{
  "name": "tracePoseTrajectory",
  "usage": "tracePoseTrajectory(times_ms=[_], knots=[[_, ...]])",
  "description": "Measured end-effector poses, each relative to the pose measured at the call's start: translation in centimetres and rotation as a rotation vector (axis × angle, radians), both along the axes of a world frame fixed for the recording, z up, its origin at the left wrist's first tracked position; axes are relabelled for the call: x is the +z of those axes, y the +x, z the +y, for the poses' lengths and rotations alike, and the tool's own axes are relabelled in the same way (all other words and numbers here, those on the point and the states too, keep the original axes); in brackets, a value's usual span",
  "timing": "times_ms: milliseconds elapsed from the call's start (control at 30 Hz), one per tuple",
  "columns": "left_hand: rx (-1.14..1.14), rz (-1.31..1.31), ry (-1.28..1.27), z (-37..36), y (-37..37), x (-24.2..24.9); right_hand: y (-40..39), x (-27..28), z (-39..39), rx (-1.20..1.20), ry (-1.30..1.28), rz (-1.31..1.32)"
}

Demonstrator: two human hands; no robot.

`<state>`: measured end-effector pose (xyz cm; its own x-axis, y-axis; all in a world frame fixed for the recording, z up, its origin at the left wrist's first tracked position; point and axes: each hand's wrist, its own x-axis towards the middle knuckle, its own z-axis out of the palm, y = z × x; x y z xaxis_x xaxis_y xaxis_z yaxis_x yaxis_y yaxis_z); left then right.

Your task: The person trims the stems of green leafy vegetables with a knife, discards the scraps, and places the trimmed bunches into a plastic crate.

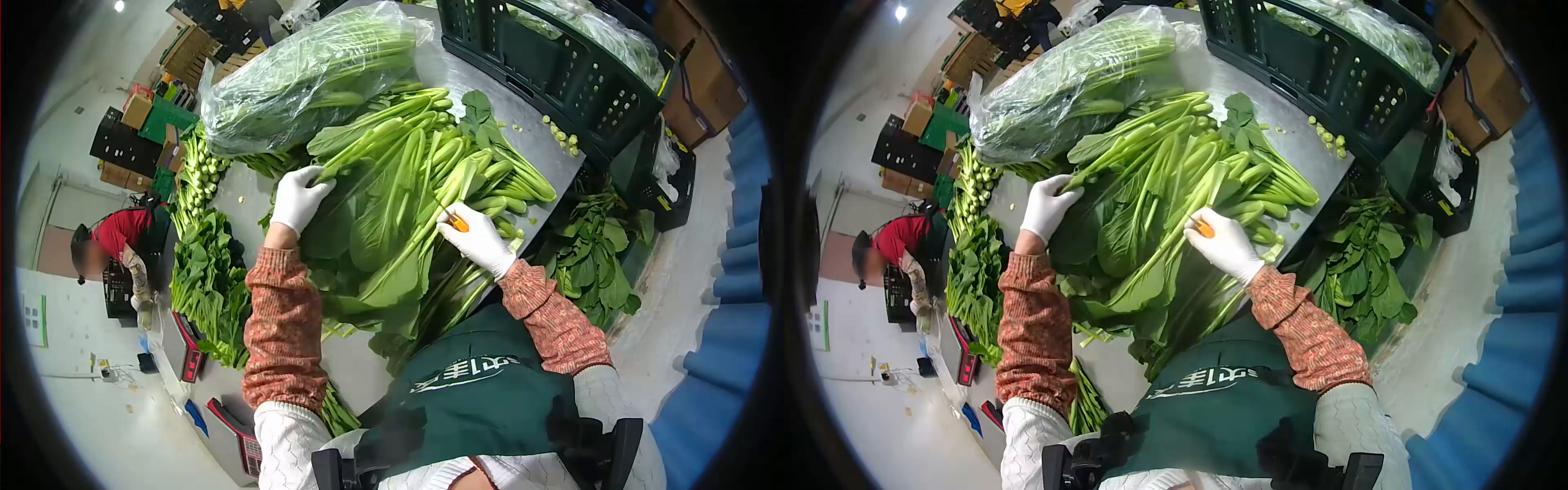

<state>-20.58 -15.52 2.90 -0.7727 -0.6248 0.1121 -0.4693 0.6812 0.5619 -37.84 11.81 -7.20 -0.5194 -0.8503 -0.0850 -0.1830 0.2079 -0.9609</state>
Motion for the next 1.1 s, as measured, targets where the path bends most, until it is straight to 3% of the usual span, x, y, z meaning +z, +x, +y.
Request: tracePoseTrajectory(times_ms=[433, 533, 633, 700, 867, 967, 1100], knots=[[-0.125, 0.062, -0.263, 4.4, -2.4, 16.9, 0.0, -1.9, 0.0, -0.039, -0.077, -0.061], [-0.101, 0.155, -0.186, 6.8, -3.4, 21.4, 0.0, -2.4, -0.1, -0.051, -0.091, 0.020], [-0.072, 0.240, -0.075, 9.2, -4.3, 25.1, -0.2, -2.4, 0.4, 0.004, -0.121, -0.220], [-0.098, 0.333, 0.051, 10.2, -5.0, 26.5, 0.0, -2.3, 0.6, -0.006, -0.110, -0.233], [-0.207, 0.478, 0.297, 15.3, -8.9, 27.3, 0.2, -3.1, 0.3, -0.026, -0.144, -0.061], [-0.275, 0.489, 0.455, 19.6, -12.4, 25.1, 1.1, -4.7, 0.0, -0.141, -0.261, 0.018], [-0.415, 0.345, 0.668, 24.5, -16.9, 21.1, 1.0, -4.9, -0.5, -0.093, -0.096, -0.042]])
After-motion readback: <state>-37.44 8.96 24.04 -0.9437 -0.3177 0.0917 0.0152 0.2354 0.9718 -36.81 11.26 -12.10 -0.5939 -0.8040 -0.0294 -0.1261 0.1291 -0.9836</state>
